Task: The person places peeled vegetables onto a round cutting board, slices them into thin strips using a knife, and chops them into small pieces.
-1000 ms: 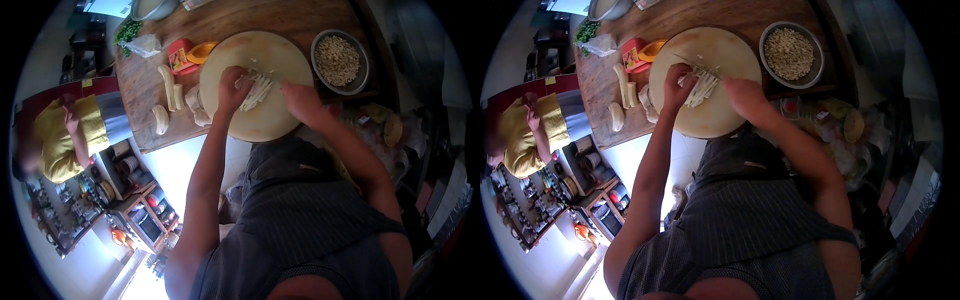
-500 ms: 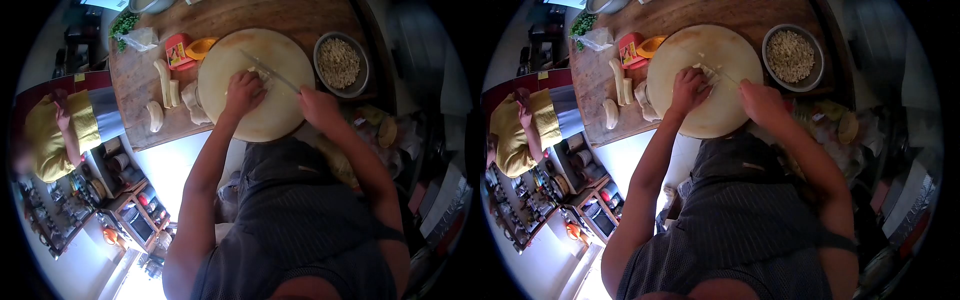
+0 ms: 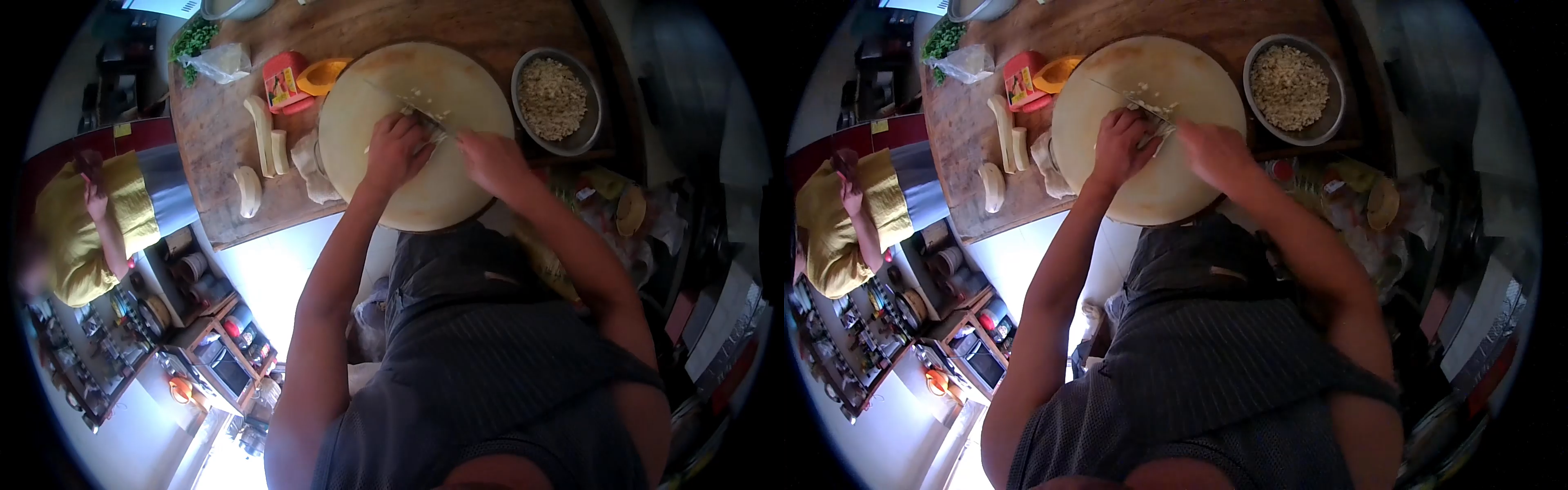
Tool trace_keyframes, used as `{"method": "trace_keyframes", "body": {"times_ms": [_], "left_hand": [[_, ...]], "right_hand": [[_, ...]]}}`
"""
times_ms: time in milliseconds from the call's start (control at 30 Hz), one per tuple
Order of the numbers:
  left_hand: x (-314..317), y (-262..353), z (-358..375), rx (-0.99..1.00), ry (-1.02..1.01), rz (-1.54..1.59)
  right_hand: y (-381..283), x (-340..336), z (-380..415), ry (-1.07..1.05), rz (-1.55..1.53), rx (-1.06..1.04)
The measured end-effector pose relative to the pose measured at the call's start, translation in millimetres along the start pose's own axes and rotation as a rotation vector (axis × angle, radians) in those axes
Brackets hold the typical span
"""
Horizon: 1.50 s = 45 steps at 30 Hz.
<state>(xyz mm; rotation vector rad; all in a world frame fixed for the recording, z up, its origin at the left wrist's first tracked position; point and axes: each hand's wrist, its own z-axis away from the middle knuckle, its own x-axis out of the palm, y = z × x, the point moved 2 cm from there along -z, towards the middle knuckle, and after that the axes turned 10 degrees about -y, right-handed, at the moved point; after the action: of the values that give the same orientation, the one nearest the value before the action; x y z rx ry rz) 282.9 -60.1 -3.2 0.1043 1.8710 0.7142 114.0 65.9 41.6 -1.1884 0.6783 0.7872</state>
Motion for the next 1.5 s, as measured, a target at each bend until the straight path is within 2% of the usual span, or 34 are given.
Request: {"method": "trace_keyframes", "body": {"times_ms": [67,133,333,533,667,733,933,1033,1133,1333,1500], "left_hand": [[-0.2,-0.2,-0.5,0.003,0.029,-0.018],[0.1,1.3,-0.5,-0.004,0.032,-0.009],[0.5,0.0,1.3,0.011,0.051,0.007],[3.7,-3.3,2.7,-0.014,0.028,0.022],[4.6,-2.1,2.1,-0.009,0.054,0.023],[2.6,-0.5,2.4,-0.015,0.075,0.024],[1.5,-2.8,3.5,-0.017,0.056,0.044],[2.4,-3.3,4.1,-0.027,0.043,0.055],[0.2,-2.6,4.3,-0.012,0.039,0.051],[-0.9,0.0,2.7,-0.053,0.059,0.083],[-1.4,-1.5,3.9,-0.032,0.071,0.083]], "right_hand": [[4.9,-8.3,13.7,-0.001,-0.017,-0.001],[12.1,-12.0,32.7,-0.154,0.054,0.137],[-12.6,-38.1,45.4,-0.139,0.015,0.123],[-4.2,3.1,-0.4,-0.044,0.021,0.036],[0.6,-7.6,17.0,-0.059,0.012,0.050],[1.9,-19.1,37.3,-0.158,0.009,0.200],[-21.8,-37.7,40.4,-0.158,0.002,0.121],[-6.9,1.2,11.7,-0.096,-0.014,0.065],[-10.4,4.3,3.1,-0.103,-0.011,0.087],[3.0,-17.6,44.4,-0.152,0.022,0.189],[-8.4,-19.6,38.8,-0.125,-0.029,0.117]]}}
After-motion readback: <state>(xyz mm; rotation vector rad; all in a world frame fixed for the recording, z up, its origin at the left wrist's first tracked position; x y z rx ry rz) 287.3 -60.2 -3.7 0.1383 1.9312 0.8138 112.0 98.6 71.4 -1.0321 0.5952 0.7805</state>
